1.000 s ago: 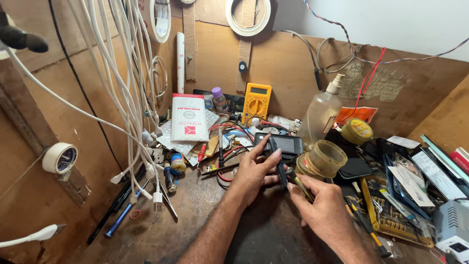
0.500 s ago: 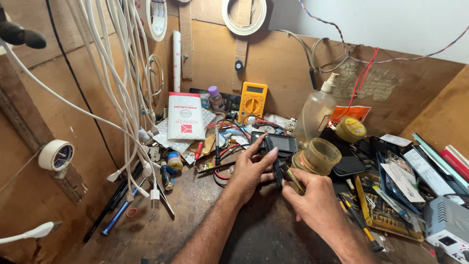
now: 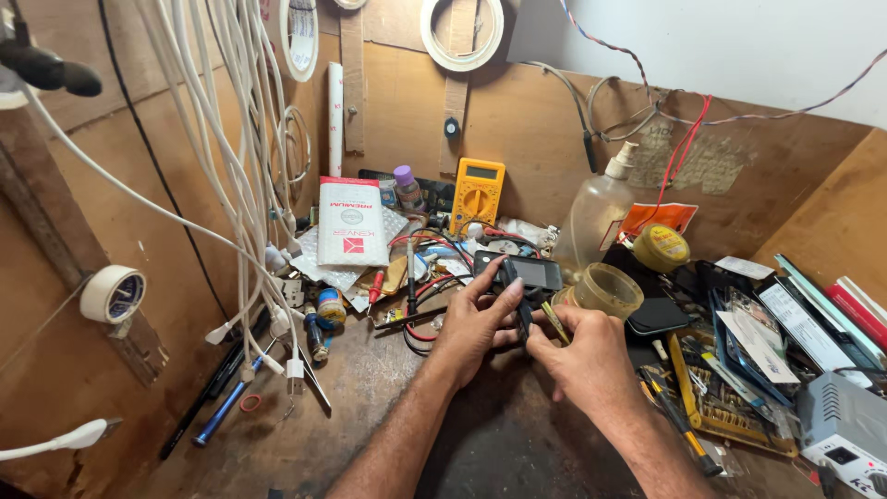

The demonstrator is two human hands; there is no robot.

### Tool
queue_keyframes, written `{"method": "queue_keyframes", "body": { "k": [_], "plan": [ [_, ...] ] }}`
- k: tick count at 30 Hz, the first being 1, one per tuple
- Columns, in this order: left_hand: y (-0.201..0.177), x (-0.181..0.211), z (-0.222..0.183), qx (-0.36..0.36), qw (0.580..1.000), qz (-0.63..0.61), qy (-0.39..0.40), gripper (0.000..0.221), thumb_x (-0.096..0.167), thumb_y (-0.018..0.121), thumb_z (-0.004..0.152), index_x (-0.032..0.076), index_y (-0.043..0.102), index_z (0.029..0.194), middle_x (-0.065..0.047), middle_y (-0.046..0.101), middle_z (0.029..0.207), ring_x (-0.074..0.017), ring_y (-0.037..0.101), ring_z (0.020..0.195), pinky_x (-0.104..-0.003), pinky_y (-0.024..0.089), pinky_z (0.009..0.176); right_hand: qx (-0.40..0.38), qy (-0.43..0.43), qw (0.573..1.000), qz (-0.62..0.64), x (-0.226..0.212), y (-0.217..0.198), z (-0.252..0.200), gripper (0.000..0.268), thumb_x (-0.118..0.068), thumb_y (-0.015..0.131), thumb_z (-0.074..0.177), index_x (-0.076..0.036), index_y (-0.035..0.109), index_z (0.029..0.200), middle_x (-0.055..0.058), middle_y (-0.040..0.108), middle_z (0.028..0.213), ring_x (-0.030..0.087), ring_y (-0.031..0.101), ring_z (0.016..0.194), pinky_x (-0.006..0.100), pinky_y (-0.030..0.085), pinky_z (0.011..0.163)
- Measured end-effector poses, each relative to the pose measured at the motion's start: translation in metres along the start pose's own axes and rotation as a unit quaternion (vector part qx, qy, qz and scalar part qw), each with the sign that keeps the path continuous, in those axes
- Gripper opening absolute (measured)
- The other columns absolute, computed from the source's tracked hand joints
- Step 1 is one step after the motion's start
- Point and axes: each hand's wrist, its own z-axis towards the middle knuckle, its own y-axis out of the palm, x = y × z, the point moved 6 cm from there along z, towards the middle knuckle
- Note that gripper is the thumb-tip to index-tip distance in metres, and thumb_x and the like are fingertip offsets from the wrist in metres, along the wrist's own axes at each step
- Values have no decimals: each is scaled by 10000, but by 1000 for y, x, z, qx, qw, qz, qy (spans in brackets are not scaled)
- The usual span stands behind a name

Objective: The person disassembles a small mobile phone by hand and using a screwdriver, removing the outer casing, inner components, and cleaning parts with a brush.

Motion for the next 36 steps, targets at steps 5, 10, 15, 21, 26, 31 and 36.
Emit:
{"method": "queue_keyframes", "body": {
  "k": [5, 10, 15, 21, 26, 31, 36],
  "plan": [
    [-6, -7, 5, -3, 1000, 11, 17, 577, 260, 646, 999, 196, 502, 1554, -53, 713, 1002, -116, 708, 763, -266, 594, 609, 13, 29, 999, -3, 4, 2, 7, 193, -162, 746, 821, 23, 775, 868, 70, 714, 574, 120, 624, 391, 303, 520, 356],
    [-5, -6, 4, 6, 1000, 22, -1, 528, 266, 609, 1004, 220, 528, 1523, -41, 726, 989, -109, 722, 766, -274, 614, 628, 17, 19, 1000, 4, 6, 0, 14, 208, -172, 742, 826, 30, 760, 780, 59, 679, 547, 114, 602, 392, 299, 507, 337],
    [-7, -6, 4, 16, 999, 37, -9, 546, 241, 632, 995, 216, 517, 1528, -42, 722, 999, -116, 724, 779, -290, 622, 639, 5, 24, 1000, 7, 14, -1, 25, 322, -215, 766, 854, 63, 716, 700, 69, 637, 516, 127, 589, 372, 306, 486, 326],
    [-8, -8, 4, 3, 1000, 27, 2, 576, 224, 649, 986, 193, 500, 1541, -52, 711, 1020, -120, 697, 793, -305, 620, 663, -19, 38, 999, -21, 12, -1, 37, 333, -256, 773, 843, 50, 743, 714, 87, 678, 509, 153, 636, 364, 316, 497, 329],
    [-7, -5, -1, -30, 999, 33, 1, 731, 164, 711, 931, 172, 405, 1595, -104, 657, 1087, -165, 682, 928, -354, 647, 773, -48, 55, 997, -24, 12, -1, 52, 276, -247, 761, 837, 28, 775, 835, 99, 688, 552, 172, 635, 376, 335, 513, 332],
    [-2, 3, -6, -55, 996, 60, -21, 1012, 62, 821, 773, 181, 298, 1631, -112, 658, 1176, -181, 693, 1023, -350, 631, 838, -69, 21, 997, -18, 6, -5, 55, 294, -203, 725, 824, 10, 732, 1026, 107, 716, 635, 176, 644, 378, 349, 509, 331],
    [0, 4, -8, -38, 996, 78, -31, 1084, 87, 874, 698, 193, 316, 1622, -104, 685, 1164, -183, 697, 1002, -339, 625, 790, -152, 27, 987, 42, 9, -2, 56, 320, -189, 658, 890, 28, 718, 1118, 114, 663, 613, 176, 595, 365, 323, 497, 309]
  ]
}}
